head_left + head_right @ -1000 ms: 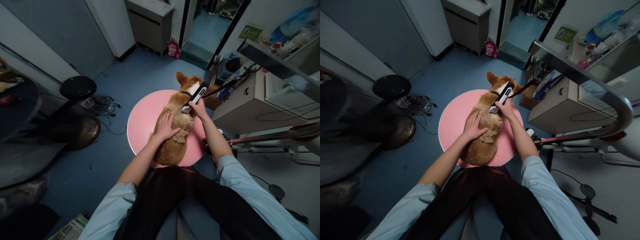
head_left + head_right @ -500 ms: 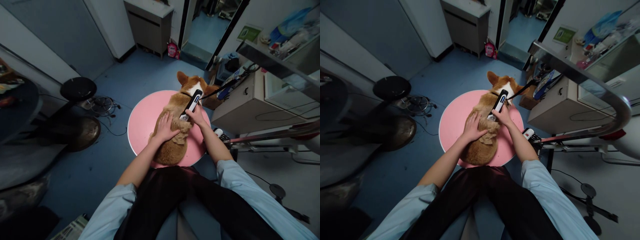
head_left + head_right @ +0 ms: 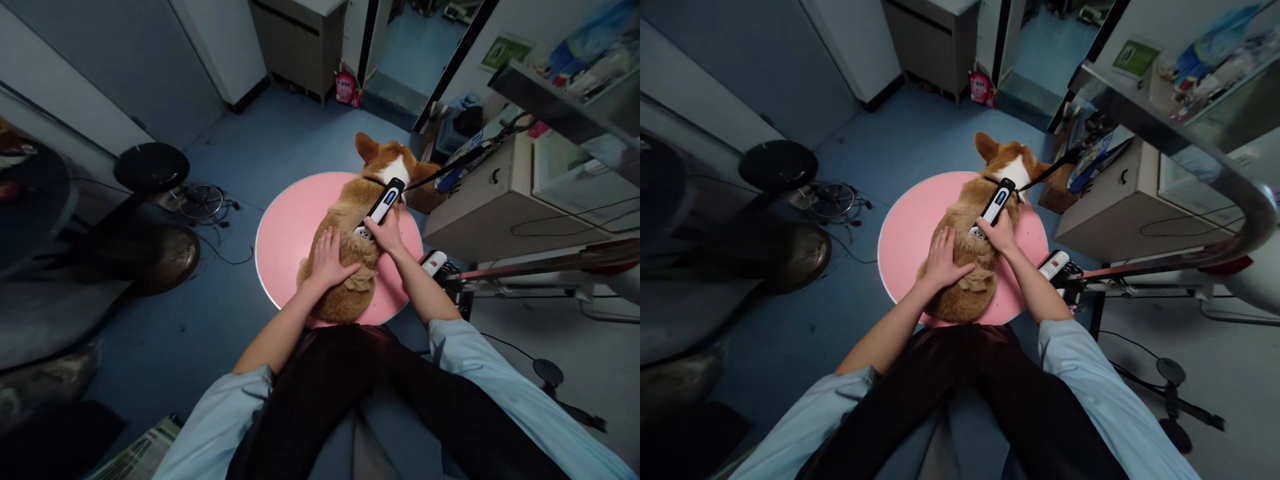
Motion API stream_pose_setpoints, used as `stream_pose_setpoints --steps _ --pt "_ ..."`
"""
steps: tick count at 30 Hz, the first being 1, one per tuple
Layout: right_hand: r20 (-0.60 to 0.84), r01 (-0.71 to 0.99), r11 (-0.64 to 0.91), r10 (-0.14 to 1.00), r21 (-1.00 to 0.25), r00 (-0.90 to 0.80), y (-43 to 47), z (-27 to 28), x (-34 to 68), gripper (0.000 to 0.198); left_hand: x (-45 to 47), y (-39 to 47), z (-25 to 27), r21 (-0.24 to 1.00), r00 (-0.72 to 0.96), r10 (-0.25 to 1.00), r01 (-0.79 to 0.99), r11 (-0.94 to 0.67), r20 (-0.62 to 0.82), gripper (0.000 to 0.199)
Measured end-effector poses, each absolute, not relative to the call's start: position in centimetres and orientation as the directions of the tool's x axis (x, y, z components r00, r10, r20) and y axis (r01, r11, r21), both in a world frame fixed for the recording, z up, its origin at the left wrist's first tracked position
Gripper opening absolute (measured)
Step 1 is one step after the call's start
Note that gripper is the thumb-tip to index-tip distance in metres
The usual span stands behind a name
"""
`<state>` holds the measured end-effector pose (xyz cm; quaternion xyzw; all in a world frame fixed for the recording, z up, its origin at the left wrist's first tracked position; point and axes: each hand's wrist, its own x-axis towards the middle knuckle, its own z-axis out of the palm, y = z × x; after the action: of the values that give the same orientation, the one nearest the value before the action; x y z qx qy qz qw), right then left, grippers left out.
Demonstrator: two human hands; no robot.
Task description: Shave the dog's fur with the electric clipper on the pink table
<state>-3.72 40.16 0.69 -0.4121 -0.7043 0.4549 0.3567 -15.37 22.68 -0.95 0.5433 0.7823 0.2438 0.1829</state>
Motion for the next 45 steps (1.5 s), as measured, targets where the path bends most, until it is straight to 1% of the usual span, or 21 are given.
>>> stream_pose_setpoints --steps 4,7,8,9,11,12,13,16,20,24,28,32,34,38,42,44,45 --pt "0.089 0.286 0.223 0.905 -0.932 -0.415 37.8 0.2 -2.6 0.055 -15.2 22.1 -2.1 0.612 -0.362 0.932 0.743 0.272 0.025 0.119" --pt "0.064 0.266 0.229 0.856 -0.936 -0.513 36.8 0.2 -2.0 0.059 -15.1 21.5 -3.1 0.628 -0.385 0.922 0.726 0.279 0.035 0.123" --pt "0.076 0.256 0.239 0.853 -0.937 -0.517 37.0 0.4 -2.0 0.059 -15.0 21.2 -3.4 0.631 -0.396 0.918 0.72 0.29 0.03 0.124" --pt "0.106 0.251 0.254 0.868 -0.934 -0.485 37.5 0.6 -2.2 0.057 -14.9 21.0 -3.6 0.633 -0.409 0.912 0.712 0.302 0.024 0.124" --pt "0.211 0.263 0.306 0.919 -0.915 -0.333 39.0 1.1 -3.1 0.053 -14.7 20.6 -3.9 0.638 -0.434 0.901 0.698 0.324 0.018 0.124" --pt "0.262 0.279 0.335 0.928 -0.9 -0.266 39.8 1.3 -3.6 0.052 -14.5 20.4 -4.0 0.642 -0.447 0.894 0.691 0.333 0.017 0.124" --pt "0.291 0.297 0.357 0.925 -0.886 -0.245 40.5 1.5 -4.1 0.052 -14.4 20.3 -4.0 0.644 -0.458 0.889 0.684 0.342 0.014 0.124" --pt "0.291 0.338 0.384 0.91 -0.859 -0.295 41.4 1.7 -5.0 0.052 -14.0 19.9 -4.3 0.648 -0.479 0.878 0.667 0.367 -0.006 0.126" --pt "0.233 0.346 0.354 0.909 -0.869 -0.345 39.9 1.8 -4.7 0.053 -13.8 19.6 -4.8 0.662 -0.494 0.87 0.652 0.369 0.001 0.127" --pt "0.196 0.363 0.341 0.904 -0.867 -0.381 38.2 1.6 -4.3 0.059 -13.7 19.6 -5.1 0.672 -0.504 0.863 0.644 0.366 0.013 0.126" --pt "0.227 0.404 0.394 0.887 -0.825 -0.402 36.8 1.2 -4.1 0.065 -13.5 19.6 -5.4 0.679 -0.508 0.861 0.637 0.365 0.014 0.127" --pt "0.285 0.393 0.478 0.843 -0.785 -0.456 35.4 0.7 -4.0 0.062 -13.4 19.5 -5.8 0.69 -0.516 0.856 0.619 0.374 0.0 0.128" --pt "0.29 0.382 0.508 0.816 -0.772 -0.501 34.4 0.3 -3.8 0.06 -13.2 19.5 -6.1 0.696 -0.525 0.851 0.61 0.378 -0.001 0.13" --pt "0.255 0.41 0.516 0.802 -0.752 -0.541 31.5 -0.8 -3.0 0.063 -13.0 18.9 -7.4 0.713 -0.53 0.847 0.608 0.348 0.039 0.129" --pt "0.19 0.391 0.5 0.77 -0.773 -0.609 29.5 -1.8 -1.7 0.059 -12.7 17.2 -9.2 0.716 -0.519 0.853 0.618 0.325 0.061 0.129" --pt "0.218 0.354 0.48 0.789 -0.803 -0.574 30.8 -1.6 -1.4 0.057 -12.4 16.1 -10.1 0.72 -0.548 0.835 0.598 0.351 0.048 0.13" --pt "0.253 0.339 0.467 0.818 -0.817 -0.517 32.1 -1.4 -1.4 0.057 -12.2 15.7 -10.4 0.724 -0.567 0.823 0.584 0.367 0.04 0.13"
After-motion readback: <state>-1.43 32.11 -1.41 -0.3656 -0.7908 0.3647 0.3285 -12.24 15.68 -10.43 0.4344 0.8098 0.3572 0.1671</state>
